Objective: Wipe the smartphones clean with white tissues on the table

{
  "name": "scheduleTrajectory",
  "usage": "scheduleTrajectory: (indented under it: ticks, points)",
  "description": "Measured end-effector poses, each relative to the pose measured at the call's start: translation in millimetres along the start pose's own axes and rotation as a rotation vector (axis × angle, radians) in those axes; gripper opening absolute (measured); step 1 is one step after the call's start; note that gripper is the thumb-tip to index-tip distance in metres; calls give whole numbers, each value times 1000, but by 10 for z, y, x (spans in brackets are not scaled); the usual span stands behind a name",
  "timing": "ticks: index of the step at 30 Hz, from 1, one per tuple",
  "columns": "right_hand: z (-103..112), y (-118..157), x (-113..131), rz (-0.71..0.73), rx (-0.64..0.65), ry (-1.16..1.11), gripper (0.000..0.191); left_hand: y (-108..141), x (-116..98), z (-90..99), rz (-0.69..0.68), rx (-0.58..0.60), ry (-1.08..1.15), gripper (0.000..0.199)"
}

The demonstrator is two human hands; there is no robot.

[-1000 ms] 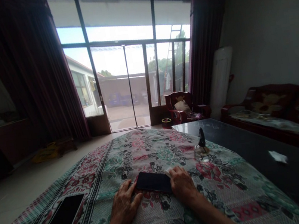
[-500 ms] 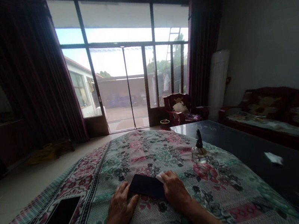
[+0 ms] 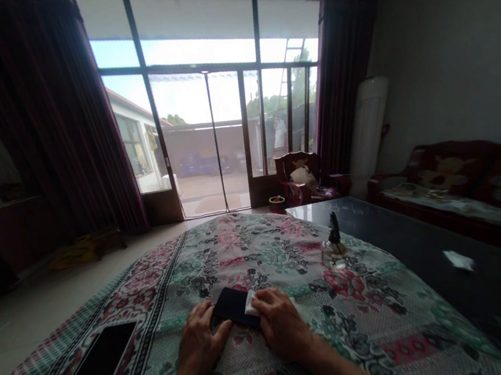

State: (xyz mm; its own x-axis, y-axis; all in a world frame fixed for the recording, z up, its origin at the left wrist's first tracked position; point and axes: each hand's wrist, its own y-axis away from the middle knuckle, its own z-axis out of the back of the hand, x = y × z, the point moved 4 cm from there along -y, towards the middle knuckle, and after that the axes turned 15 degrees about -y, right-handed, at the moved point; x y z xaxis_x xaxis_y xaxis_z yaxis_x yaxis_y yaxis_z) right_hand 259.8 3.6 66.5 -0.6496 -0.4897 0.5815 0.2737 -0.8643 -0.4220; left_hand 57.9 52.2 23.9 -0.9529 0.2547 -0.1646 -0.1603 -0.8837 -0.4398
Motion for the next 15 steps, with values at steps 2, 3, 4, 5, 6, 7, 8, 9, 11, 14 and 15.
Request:
scheduleTrajectory:
  ticks: [2,3,4,5,6,7,8,9,11,14,15]
  points:
    - [-55,16,84,40,32,-1,29,-1,-4,18,-2,12,0,42]
    - [-76,21,118,55,45,-1,27,-2,-5,29,-2,17,-1,41]
    - [-89,25,142,66,55,2,26,-2,-7,41,-1,23,-4,41]
    - [-94,24,155,71,63,8,25,-3,-9,54,0,29,-8,41]
    - [-87,21,155,68,64,17,25,-4,-11,68,2,35,-13,41]
    - [-71,13,141,58,59,28,25,-5,-15,81,4,42,-18,41]
    - [-47,4,117,42,47,41,25,-6,-19,94,5,48,-21,41]
    - [-19,-7,82,23,31,54,26,-7,-23,105,7,54,-24,41]
    - [43,-30,-4,-19,-9,76,27,-6,-33,126,6,62,-28,41]
    - [123,-55,-146,-102,-65,103,28,3,-53,155,-2,61,-29,41]
    - [147,-60,-190,-136,-79,111,28,8,-60,166,-2,58,-30,39]
